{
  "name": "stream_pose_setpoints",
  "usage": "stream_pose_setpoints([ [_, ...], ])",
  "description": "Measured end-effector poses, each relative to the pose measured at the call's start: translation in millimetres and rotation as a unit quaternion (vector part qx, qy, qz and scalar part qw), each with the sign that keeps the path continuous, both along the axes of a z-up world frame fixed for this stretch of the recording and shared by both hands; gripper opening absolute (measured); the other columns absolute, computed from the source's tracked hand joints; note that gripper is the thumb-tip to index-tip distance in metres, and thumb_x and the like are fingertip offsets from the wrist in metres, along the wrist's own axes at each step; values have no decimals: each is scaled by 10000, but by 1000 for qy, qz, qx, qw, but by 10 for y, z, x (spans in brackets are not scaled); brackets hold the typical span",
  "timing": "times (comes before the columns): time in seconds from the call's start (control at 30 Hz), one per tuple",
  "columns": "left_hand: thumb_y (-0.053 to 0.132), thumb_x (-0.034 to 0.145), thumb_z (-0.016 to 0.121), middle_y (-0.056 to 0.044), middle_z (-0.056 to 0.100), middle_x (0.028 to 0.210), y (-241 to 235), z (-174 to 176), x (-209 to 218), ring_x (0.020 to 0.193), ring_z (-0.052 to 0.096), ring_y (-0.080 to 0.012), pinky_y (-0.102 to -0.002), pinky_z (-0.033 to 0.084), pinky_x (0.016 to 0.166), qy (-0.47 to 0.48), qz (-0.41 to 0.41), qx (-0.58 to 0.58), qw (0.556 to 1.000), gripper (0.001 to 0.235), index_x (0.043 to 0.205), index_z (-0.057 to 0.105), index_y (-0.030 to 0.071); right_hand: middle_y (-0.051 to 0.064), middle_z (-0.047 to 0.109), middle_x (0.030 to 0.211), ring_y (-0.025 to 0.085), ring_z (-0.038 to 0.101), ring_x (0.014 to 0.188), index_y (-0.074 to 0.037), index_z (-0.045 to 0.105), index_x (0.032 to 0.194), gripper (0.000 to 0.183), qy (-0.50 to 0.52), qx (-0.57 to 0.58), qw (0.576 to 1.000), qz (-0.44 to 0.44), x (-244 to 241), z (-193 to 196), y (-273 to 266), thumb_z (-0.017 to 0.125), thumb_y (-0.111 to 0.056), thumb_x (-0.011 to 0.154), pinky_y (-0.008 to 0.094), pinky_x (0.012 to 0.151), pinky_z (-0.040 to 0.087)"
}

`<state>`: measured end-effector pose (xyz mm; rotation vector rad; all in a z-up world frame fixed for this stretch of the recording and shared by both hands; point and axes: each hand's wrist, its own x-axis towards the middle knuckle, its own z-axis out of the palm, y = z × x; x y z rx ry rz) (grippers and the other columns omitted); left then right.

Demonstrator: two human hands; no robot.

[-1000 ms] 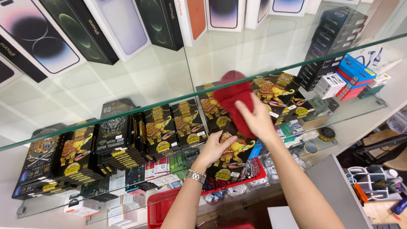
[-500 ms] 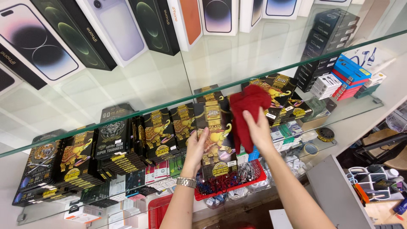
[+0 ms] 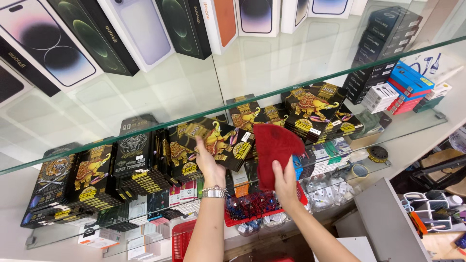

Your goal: The person wipes the surfaces of multiple small product boxes on a glass shelf using a red cloth. They handle the boxes one at a time, wiping each and then placing it back on the shelf. The action is repeated across several boxes in a row.

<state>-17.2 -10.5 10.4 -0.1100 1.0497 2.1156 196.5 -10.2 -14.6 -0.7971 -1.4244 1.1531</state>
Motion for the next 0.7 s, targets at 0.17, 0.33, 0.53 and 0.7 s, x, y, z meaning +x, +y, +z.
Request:
stream_pose_setpoints([
  [0.17, 278, 953, 665, -106, 686, 1279, 259, -490, 261, 1109, 689, -262, -504, 585, 961, -48, -105, 22, 993, 446, 1328, 618, 41, 303, 241, 1584, 368, 355, 1390, 114, 217, 1538, 706, -11, 194, 978, -74, -458, 4, -108, 583, -202, 1024, 439, 1159, 268],
  [0.33, 258, 928, 659, -116, 723, 1233, 140, -489, 64, 1080, 710, -274, -500, 571, 954, -77, -184, 21, 980, 385, 1246, 655, 41, 218, 521, 1433, 333, 520, 1343, 42, 431, 1444, 538, -30, 143, 984, -107, -310, 154, 350, 601, -251, 1026, 414, 1178, 388],
  [0.53, 252, 926, 681, -97, 785, 1084, -315, -172, -399, 1020, 741, -219, -383, 601, 904, -1, -158, -24, 987, 321, 1168, 705, 42, 311, 498, 1379, 430, 486, 1292, 67, 433, 1406, 702, -243, 214, 944, -69, -270, 570, 1096, 749, -315, 908, 464, 1095, 398],
  [0.7, 238, 918, 656, -170, 723, 1169, -499, -210, -669, 984, 744, -236, -384, 621, 846, 153, -103, -72, 980, 455, 1274, 573, -34, 201, 542, 1424, 426, 463, 1350, -85, 621, 1330, 539, -483, 292, 823, -66, -459, 570, 1010, 769, -367, 896, 524, 1099, 394],
])
